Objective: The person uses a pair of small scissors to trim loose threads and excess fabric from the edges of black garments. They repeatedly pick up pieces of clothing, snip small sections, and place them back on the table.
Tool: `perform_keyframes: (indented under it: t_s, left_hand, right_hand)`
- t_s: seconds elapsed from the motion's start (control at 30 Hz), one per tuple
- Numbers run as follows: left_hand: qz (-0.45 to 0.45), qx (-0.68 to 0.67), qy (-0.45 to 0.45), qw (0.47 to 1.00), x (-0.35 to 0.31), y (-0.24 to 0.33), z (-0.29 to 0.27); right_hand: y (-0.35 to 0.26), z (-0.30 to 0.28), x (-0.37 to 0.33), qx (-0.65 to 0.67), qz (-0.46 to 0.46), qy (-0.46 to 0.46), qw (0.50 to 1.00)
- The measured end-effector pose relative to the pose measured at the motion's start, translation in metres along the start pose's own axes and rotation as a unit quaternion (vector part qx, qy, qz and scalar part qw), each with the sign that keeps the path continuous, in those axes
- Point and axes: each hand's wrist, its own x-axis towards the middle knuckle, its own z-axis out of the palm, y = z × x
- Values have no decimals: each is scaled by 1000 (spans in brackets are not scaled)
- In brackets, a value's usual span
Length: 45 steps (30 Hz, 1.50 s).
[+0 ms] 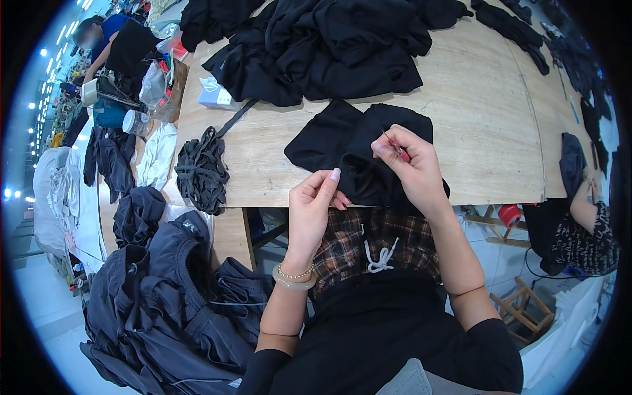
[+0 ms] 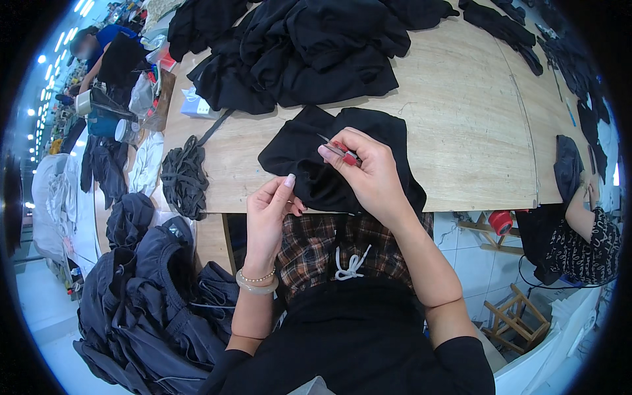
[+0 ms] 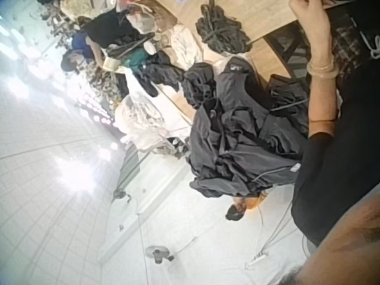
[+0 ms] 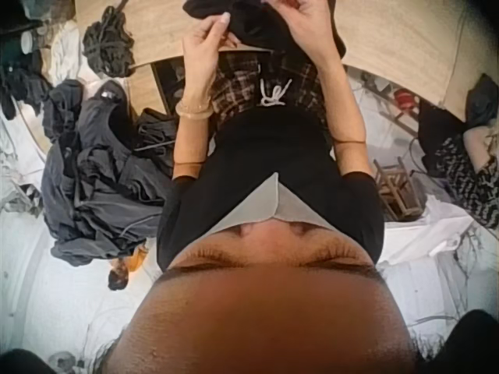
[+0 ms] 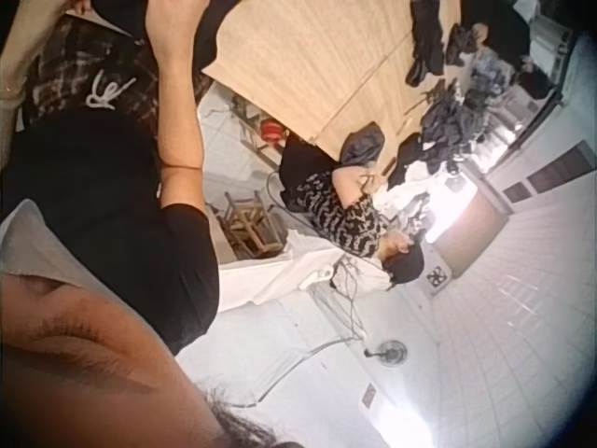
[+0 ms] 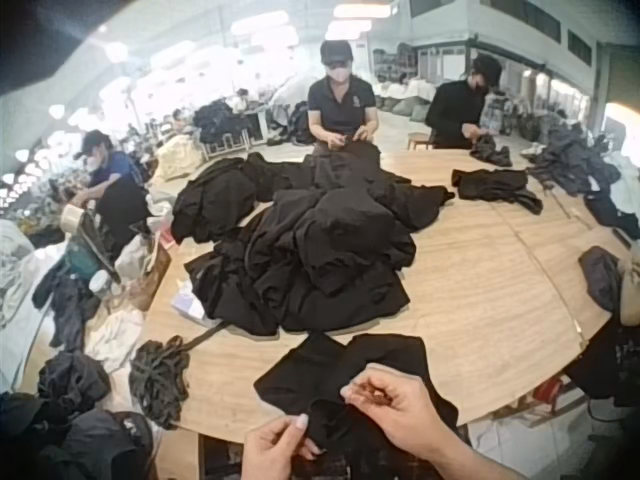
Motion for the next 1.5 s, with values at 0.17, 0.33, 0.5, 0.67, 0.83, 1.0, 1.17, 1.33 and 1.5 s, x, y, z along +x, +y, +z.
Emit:
perform_keyframes:
  t_s: [0.17, 0.33, 0.5, 0.67, 0.83, 1.0, 1.17, 1.33, 1.5]
  left_hand:
    - [-27, -83, 18, 996, 3, -2, -4]
    - [-25, -118, 21, 993, 4, -5, -6]
    - [5, -41, 20, 999, 2, 1, -5]
    - [148, 34, 46, 987, 1, 5, 3]
    - [318, 322, 68, 889, 1, 5, -2]
    - [341, 350, 134, 862, 4, 10, 8]
    - [183, 86, 107, 973, 7, 6, 2]
    - [185, 83, 85, 976, 7, 6, -1]
    - [187, 111, 95, 971, 7, 7, 1]
  right_hand:
    - [-3, 0, -9, -18, -4, -74, 997]
    - [5, 22, -15, -95, -79, -71, 990]
    - [14, 24, -12, -117, -77, -62, 988]
    - [3, 17, 0, 39, 97, -116, 988]
    - [-9, 15, 11, 137, 120, -156, 971]
    - [-17, 23, 16, 110, 95, -176, 974]
    - [-23, 4, 16, 123, 72, -122, 982]
    - [-12, -14, 18, -82, -82, -105, 988]
    - [-12, -13, 20, -217, -129, -103, 962]
